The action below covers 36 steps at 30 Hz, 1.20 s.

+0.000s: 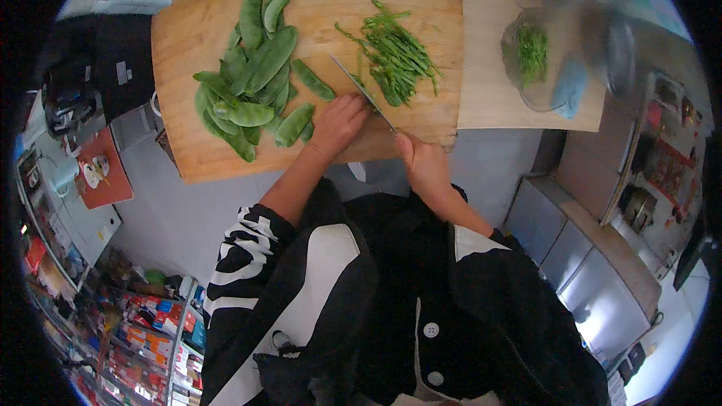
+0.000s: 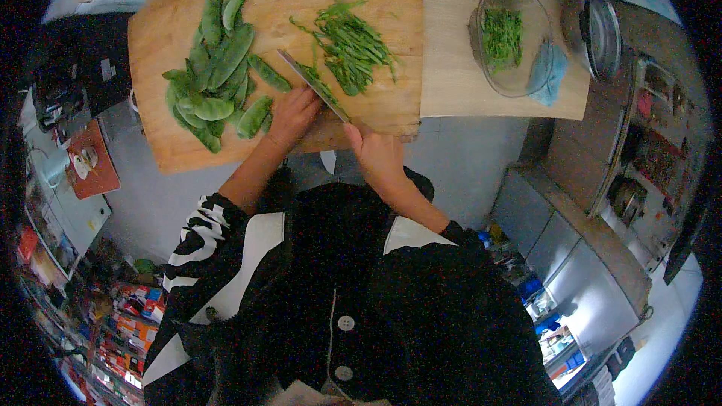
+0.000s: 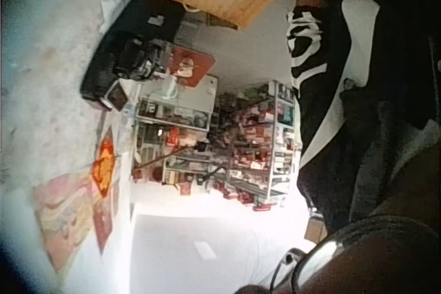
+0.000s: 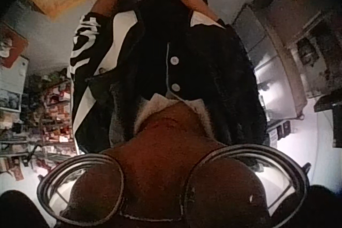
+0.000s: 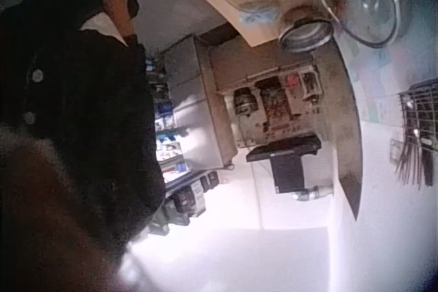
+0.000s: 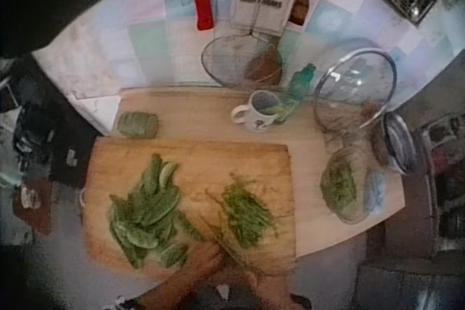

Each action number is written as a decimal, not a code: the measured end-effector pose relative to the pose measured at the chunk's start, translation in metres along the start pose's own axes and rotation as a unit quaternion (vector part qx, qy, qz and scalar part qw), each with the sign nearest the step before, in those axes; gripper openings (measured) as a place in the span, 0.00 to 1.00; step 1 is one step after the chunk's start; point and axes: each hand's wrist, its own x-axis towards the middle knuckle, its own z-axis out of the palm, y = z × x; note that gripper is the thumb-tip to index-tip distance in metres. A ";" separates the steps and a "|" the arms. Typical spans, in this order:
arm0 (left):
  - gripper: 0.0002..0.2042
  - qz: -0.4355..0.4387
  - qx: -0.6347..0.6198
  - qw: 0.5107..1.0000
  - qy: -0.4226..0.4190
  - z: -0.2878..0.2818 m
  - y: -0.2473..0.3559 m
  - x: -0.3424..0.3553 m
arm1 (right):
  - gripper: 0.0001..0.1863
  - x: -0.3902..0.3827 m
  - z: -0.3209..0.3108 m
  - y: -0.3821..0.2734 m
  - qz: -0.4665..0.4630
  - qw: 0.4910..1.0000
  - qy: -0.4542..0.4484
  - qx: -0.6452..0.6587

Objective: The person slices snow peas into thin strips on a wooden cutting board using a cleaver. The sliced pieces are periodically gathered and placed into a glass bowl. The person continues chopping the remaining snow peas until the pile is reduced.

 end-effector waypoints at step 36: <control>0.14 -0.255 -0.117 0.959 0.037 -0.019 0.002 0.093 | 0.23 0.030 -0.075 0.106 0.269 0.840 0.001 0.472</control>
